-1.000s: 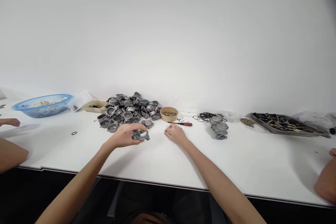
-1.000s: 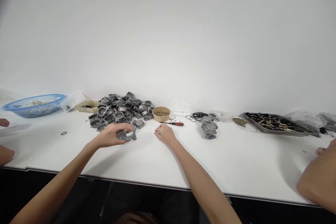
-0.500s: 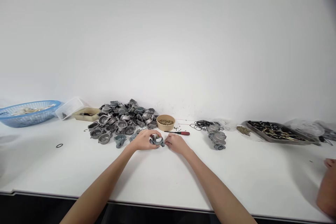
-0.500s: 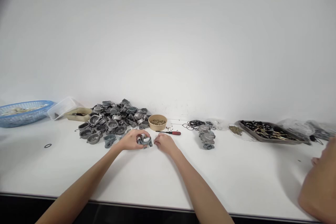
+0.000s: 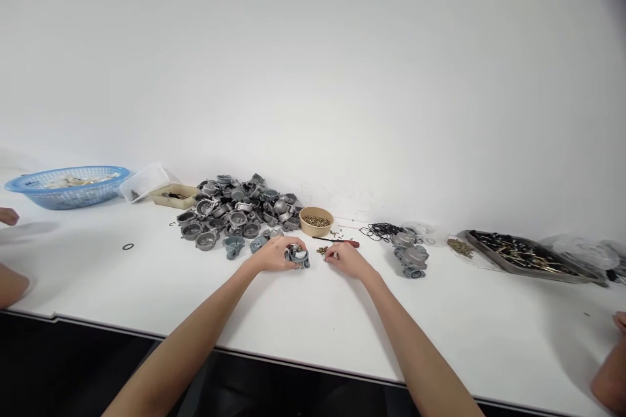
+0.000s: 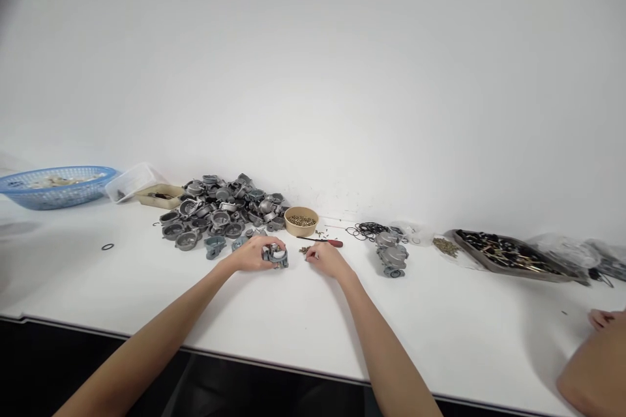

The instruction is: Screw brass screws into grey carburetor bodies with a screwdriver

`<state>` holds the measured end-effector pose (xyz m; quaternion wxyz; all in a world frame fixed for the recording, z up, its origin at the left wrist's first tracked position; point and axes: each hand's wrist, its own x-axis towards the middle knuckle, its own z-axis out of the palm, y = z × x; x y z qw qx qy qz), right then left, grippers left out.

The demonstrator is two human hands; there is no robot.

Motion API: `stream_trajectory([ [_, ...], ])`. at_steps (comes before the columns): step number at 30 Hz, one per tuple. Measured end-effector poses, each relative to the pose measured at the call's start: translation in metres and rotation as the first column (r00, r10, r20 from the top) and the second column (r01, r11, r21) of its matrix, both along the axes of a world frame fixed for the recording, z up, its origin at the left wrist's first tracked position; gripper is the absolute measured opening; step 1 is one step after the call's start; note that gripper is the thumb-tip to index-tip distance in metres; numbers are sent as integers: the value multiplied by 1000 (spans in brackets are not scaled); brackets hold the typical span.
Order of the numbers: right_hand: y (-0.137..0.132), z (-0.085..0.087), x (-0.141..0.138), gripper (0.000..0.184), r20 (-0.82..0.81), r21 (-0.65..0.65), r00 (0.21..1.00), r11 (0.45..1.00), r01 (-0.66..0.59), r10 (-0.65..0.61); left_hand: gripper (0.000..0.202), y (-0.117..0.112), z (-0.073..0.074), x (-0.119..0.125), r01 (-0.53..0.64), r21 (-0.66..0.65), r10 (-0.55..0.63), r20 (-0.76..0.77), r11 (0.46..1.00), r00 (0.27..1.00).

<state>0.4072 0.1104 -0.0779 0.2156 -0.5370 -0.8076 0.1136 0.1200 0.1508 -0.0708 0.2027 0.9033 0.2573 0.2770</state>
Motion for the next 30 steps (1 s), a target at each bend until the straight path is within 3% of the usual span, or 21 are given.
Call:
stream_trajectory([
  [4,2,-5,-3,19,3,-27,1000,1000,5,-5,47,2,1,-2,74,-64,-73,4,995,997],
  [7,2,-5,-8,20,12,-16,1000,1000,-11,12,64,5,11,-11,144,-140,-145,6,980,989],
  [10,1,-3,-10,21,5,-20,1000,1000,-18,19,66,10,24,-31,117,-170,-108,60,979,992],
  [12,0,-2,-10,21,-6,-31,1000,999,-13,13,56,16,30,-49,-5,-140,16,77,990,997],
  [14,-1,-1,-10,21,-15,-38,1000,999,-15,15,46,21,31,-70,-242,-72,245,33,968,969],
  [16,-1,-1,-9,21,-27,-44,999,999,-24,23,37,26,30,-90,-475,-7,475,-21,880,880],
  [18,-1,-1,-9,20,-40,-51,999,998,-24,22,30,29,29,-108,-611,11,610,-56,792,790],
  [21,0,-2,-8,19,-56,-64,998,998,-14,10,28,30,28,-122,-679,-13,670,-142,734,728],
  [25,1,-3,-8,18,-81,-73,997,997,-18,12,39,26,27,-118,-685,-32,646,-304,728,700],
  [30,0,-3,-9,19,-71,-73,997,997,-14,9,51,16,28,-108,-703,-4,655,-362,711,664],
])
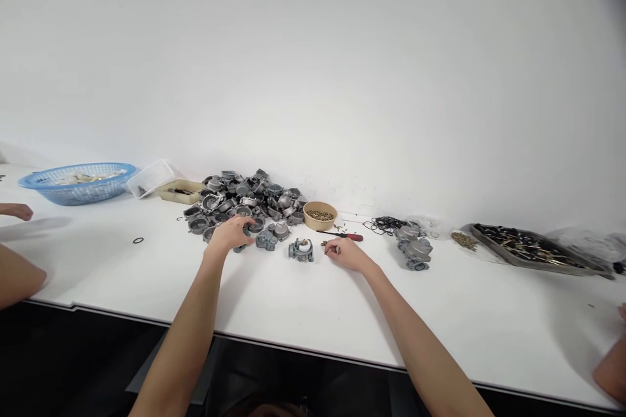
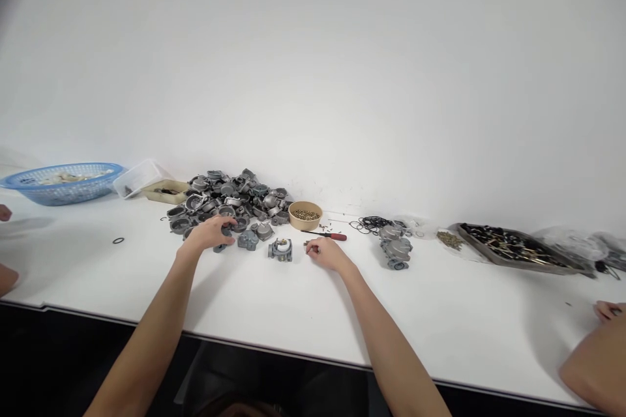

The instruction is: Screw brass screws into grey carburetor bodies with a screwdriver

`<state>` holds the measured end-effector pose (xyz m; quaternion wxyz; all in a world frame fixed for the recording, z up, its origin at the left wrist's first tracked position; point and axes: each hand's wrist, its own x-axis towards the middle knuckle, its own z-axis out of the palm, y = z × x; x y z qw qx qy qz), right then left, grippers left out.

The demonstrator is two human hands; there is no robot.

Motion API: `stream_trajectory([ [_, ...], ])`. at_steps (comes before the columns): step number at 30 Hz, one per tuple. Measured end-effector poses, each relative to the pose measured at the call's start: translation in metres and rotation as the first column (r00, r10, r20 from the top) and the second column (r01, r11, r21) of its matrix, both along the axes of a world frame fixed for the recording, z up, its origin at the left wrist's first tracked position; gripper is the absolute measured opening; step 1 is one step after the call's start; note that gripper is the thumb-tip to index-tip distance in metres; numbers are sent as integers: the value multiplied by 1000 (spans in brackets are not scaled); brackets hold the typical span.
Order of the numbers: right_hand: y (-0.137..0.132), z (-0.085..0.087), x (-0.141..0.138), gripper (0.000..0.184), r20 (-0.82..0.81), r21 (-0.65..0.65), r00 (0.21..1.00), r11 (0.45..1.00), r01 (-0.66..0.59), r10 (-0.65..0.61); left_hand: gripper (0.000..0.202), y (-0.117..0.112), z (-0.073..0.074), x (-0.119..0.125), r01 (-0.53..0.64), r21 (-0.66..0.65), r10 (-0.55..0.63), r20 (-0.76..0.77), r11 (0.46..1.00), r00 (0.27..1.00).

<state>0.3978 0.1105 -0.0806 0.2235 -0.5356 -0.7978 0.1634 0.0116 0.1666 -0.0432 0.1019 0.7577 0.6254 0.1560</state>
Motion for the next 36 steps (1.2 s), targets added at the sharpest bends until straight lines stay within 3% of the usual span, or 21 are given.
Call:
stream_trajectory([
  [5,0,0,-1,19,6,-4,1000,1000,11,-11,52,1,-3,-1,-51,-77,48,-39,996,998],
  [9,0,0,-1,18,-2,-12,1000,1000,7,-7,70,6,-5,0,-86,-210,65,-103,974,993],
  [12,0,0,0,18,-2,-15,1000,1000,10,-10,76,6,-4,0,-126,-226,102,-114,966,988],
  [17,0,-1,1,17,10,-14,1000,1000,10,-10,54,5,1,-5,-136,-180,132,-35,974,991],
  [20,1,-3,2,17,7,13,1000,1000,-2,2,38,5,4,-13,-18,-207,56,177,978,983],
  [22,1,-4,3,18,-4,50,1000,999,4,-4,39,4,8,-14,105,-206,-19,379,973,925],
  [26,1,0,-4,23,-82,145,996,988,47,-36,46,-2,22,3,253,-128,-104,672,959,733],
  [28,-3,6,-13,27,-153,200,988,978,59,-28,45,-4,36,23,287,-90,-129,738,954,662],
  [31,-13,15,-33,46,-253,267,967,963,37,33,44,-5,58,56,366,-78,-178,769,927,615],
  [34,-24,21,-51,70,-297,301,952,953,15,79,42,-3,68,86,566,-158,-170,859,809,483],
  [36,-28,22,-58,74,-312,320,947,947,24,82,40,-2,62,100,668,-196,-138,901,718,412],
])
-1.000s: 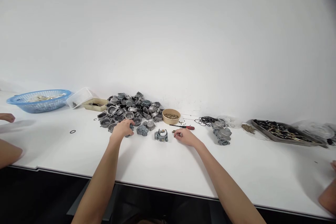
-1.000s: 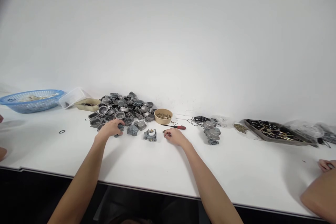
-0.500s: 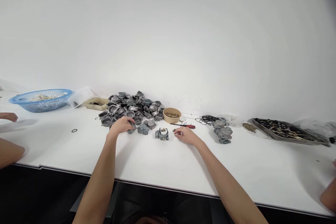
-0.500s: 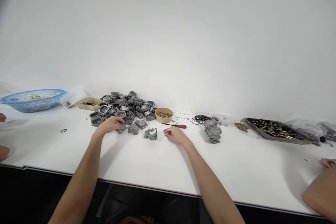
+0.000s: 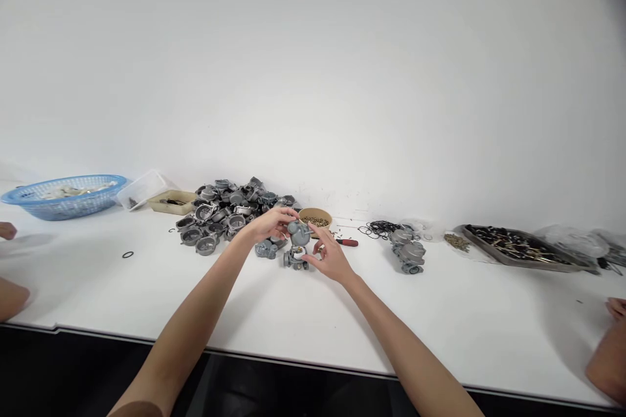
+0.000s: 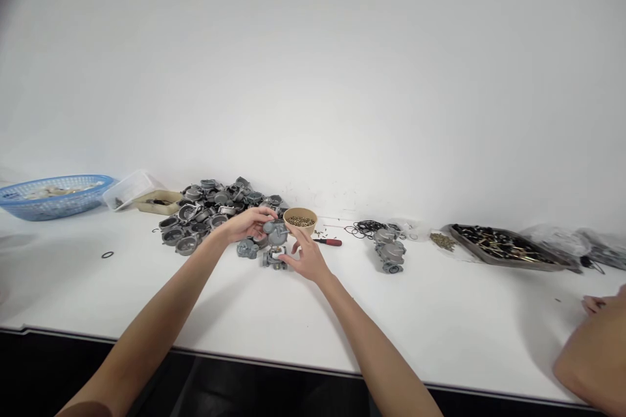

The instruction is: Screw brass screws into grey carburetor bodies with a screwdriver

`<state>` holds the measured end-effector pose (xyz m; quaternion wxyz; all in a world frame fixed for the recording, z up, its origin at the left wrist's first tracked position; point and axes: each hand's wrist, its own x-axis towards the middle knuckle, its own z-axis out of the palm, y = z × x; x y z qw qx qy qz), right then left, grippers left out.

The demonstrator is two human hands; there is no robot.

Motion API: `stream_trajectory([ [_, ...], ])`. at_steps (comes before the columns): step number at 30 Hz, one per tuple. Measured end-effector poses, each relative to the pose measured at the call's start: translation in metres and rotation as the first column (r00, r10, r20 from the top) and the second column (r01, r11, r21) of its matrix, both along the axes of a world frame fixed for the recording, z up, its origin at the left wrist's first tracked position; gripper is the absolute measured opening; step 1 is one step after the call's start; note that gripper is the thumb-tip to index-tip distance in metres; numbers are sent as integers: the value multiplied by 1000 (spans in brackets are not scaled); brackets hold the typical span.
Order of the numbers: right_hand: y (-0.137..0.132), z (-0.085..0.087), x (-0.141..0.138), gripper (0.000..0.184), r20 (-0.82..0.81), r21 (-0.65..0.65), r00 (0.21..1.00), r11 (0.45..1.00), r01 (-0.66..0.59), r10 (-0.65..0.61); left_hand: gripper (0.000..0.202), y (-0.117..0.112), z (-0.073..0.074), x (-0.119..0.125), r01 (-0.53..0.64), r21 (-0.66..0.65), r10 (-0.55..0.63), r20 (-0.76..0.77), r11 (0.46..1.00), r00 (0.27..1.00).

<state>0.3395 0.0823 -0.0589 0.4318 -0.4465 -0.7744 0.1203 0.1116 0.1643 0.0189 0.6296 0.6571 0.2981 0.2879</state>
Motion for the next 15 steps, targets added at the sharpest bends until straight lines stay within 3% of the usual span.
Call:
stream_trajectory([
  [3,-1,-3,-4,67,4,46,1000,999,6,-6,36,0,-19,13,43,-67,-39,58,997,998],
  [8,3,-9,-6,56,-3,103,999,993,50,-50,26,0,-40,20,-87,-117,97,82,989,992],
  [11,4,-9,-9,57,-60,66,992,991,113,-109,28,-3,-41,23,-181,-21,182,71,983,981],
  [15,8,-11,-11,60,-217,-89,966,988,125,-142,43,-8,-43,23,-197,284,231,-93,938,968],
])
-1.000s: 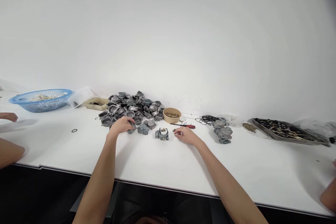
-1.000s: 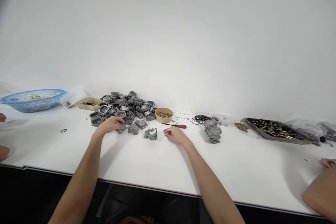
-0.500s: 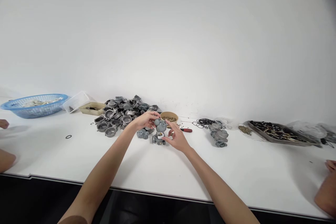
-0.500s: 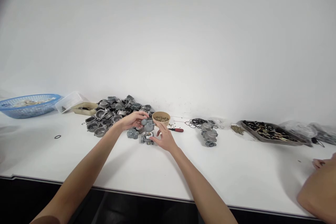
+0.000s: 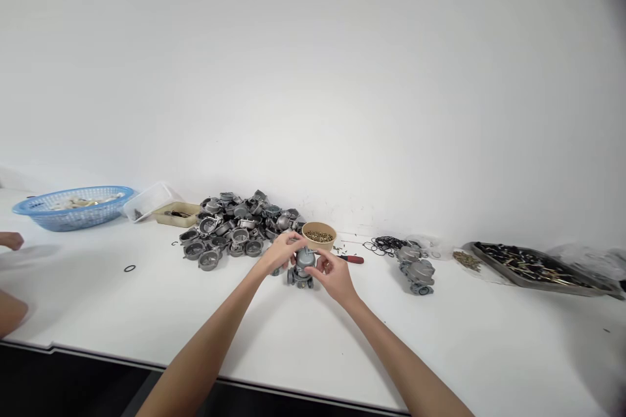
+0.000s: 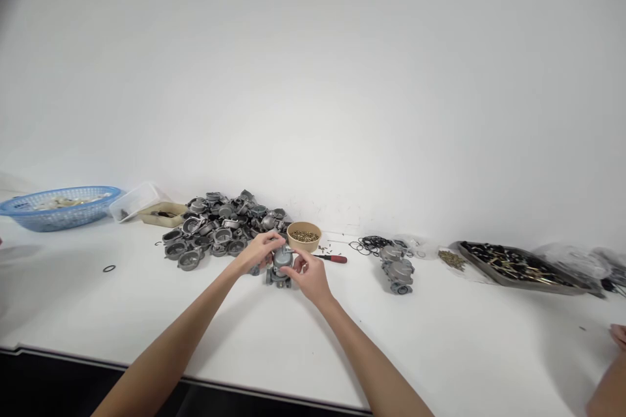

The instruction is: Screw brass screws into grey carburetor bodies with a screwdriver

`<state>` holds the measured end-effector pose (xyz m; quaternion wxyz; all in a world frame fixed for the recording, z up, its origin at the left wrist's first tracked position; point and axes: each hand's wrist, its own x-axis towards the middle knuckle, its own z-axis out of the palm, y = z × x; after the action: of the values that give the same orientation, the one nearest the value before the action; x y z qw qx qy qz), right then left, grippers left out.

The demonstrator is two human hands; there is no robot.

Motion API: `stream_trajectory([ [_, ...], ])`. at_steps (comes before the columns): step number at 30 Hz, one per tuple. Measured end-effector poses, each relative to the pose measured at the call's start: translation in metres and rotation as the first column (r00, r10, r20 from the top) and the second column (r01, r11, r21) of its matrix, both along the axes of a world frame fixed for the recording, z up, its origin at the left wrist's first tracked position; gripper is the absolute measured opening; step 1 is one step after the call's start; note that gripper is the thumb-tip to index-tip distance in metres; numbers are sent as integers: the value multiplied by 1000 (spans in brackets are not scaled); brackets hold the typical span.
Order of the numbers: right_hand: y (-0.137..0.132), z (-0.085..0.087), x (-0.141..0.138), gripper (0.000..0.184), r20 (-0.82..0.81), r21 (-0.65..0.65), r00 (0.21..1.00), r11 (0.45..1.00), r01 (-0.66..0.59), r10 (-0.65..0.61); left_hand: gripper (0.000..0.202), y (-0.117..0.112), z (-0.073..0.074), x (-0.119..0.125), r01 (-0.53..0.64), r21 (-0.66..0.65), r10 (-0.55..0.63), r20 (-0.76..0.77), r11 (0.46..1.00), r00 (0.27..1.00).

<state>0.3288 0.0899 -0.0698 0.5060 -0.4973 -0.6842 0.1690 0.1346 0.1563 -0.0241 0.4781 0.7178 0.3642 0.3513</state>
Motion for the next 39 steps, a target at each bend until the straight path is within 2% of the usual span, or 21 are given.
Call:
stream_trajectory([
  [2,3,-2,1,59,-75,-62,997,998,-11,7,43,0,-3,-1,-25,160,47,-133,987,990],
  [4,6,-5,2,58,-116,-89,993,996,-22,12,40,0,-7,-1,-43,293,105,-200,955,974],
  [6,9,-6,4,58,-127,-100,992,994,-34,21,39,2,-10,-2,-43,384,138,-224,922,965],
  [8,10,-7,6,57,-121,-117,992,992,-50,36,39,5,-13,-4,-15,422,130,-244,907,961],
  [15,13,-13,10,54,-44,-233,993,966,-114,106,36,13,-24,-11,98,425,49,-320,900,946],
  [20,18,-10,20,52,24,-219,991,968,-125,133,45,13,-26,-12,164,347,-50,-314,923,948],
  [24,21,1,45,47,165,-152,986,988,27,-2,49,15,-29,-10,204,257,-129,-281,945,951],
  [26,23,3,60,39,290,-135,954,984,116,-73,52,17,-31,-10,204,230,-146,-249,952,958],
  [29,24,-1,77,29,430,-171,898,968,186,-96,56,18,-34,-9,201,210,-157,-208,957,966],
  [34,24,-7,82,26,521,-209,851,955,209,-73,55,17,-35,-7,203,229,-159,-195,952,968],
  [39,23,-4,78,30,580,-158,812,969,192,-66,44,14,-33,-4,186,343,-134,-170,921,976],
])
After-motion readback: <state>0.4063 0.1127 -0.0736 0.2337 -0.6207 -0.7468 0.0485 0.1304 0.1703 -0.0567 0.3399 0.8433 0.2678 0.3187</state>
